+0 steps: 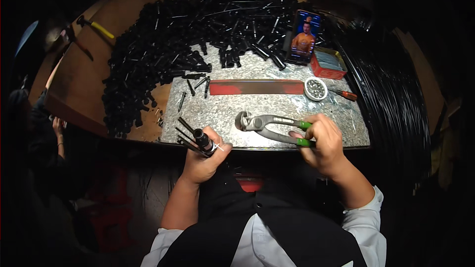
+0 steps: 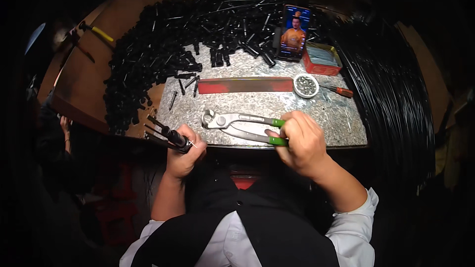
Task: Assembling a bundle of wires into a connector housing using hand tools.
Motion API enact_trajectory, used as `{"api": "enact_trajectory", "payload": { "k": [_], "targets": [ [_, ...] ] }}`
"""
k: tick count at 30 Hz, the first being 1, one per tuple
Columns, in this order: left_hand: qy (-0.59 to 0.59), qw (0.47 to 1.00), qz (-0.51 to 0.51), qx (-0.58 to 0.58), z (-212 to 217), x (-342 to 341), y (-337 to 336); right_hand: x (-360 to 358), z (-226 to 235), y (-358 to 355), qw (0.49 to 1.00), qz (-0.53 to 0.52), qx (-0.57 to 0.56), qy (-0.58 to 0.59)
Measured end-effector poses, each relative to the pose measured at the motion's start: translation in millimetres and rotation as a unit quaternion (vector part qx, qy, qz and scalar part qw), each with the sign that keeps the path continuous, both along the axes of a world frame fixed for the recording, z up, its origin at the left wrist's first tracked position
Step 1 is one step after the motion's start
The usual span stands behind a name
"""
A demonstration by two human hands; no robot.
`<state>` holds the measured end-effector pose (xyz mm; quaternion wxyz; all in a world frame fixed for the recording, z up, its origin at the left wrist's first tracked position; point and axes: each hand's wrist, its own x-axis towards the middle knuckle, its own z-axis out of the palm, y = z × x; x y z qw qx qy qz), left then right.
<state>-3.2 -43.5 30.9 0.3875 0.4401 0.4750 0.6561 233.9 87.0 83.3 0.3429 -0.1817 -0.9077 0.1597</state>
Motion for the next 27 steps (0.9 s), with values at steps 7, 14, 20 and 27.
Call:
{"api": "enact_trajectory", "payload": {
  "k": [7,14,20,27],
  "targets": [
    [-0.014,0.998,-0.054,0.021,-2,-6,-1,-13,4,-2,0.935,-0.121,0.333,-0.026],
    [0.013,1.0,-0.016,-0.013,0,-6,0,-18,-2,-2,0.904,-0.139,0.402,-0.032],
    [0.012,1.0,-0.001,-0.001,-2,-2,4,-18,-4,-4,0.913,-0.123,0.386,-0.037],
    [-0.012,1.0,-0.004,-0.019,-5,-2,4,-14,-5,-3,0.925,-0.092,0.367,-0.041]
  ]
}}
